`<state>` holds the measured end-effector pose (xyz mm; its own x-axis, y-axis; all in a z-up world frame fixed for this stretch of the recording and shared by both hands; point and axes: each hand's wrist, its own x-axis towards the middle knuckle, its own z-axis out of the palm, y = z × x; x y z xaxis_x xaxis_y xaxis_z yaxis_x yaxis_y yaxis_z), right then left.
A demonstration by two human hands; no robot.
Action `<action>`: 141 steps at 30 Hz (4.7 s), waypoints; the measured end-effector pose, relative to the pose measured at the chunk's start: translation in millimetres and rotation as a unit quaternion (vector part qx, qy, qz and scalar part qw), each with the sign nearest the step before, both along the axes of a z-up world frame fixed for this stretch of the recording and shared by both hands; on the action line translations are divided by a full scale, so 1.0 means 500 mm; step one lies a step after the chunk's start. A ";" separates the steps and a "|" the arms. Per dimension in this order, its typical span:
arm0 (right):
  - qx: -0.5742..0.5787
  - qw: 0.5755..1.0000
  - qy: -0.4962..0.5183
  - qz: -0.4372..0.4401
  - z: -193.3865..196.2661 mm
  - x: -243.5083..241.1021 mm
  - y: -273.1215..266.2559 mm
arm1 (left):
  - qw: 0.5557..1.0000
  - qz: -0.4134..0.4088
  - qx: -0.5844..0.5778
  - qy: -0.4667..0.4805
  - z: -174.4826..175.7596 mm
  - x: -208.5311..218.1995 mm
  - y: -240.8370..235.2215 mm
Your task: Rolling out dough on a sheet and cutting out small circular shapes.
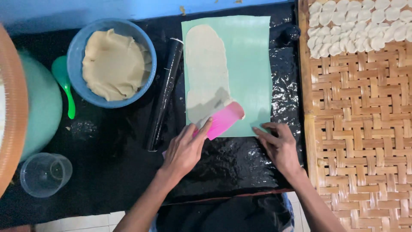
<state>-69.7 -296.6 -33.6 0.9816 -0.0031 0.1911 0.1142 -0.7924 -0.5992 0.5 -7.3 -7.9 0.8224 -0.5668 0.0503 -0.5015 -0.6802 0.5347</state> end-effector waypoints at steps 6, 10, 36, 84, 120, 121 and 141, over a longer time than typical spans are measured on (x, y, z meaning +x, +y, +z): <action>0.030 0.999 0.009 -0.016 -0.027 -0.012 0.024 | 0.990 0.081 0.036 0.107 0.023 -0.097 -0.072; 0.035 0.999 -0.024 -0.022 -0.031 -0.006 0.043 | 0.982 0.108 0.039 0.147 -0.013 -0.131 -0.104; 0.108 0.991 -0.004 -0.085 -0.062 -0.013 0.054 | 0.955 -0.001 0.147 0.257 0.122 -0.140 -0.117; 0.127 0.987 0.005 -0.094 -0.057 0.000 0.061 | 0.917 0.069 0.063 0.389 0.146 -0.006 -0.124; 0.121 0.980 0.007 -0.159 -0.060 -0.024 0.074 | 0.944 0.002 0.128 0.303 0.039 -0.088 -0.211; 0.123 0.980 0.008 -0.159 -0.059 -0.026 0.077 | 0.944 0.002 0.130 0.304 0.034 -0.092 -0.213; 0.117 0.978 0.036 -0.171 -0.044 -0.019 0.080 | 0.951 0.016 0.119 0.285 0.083 -0.042 -0.137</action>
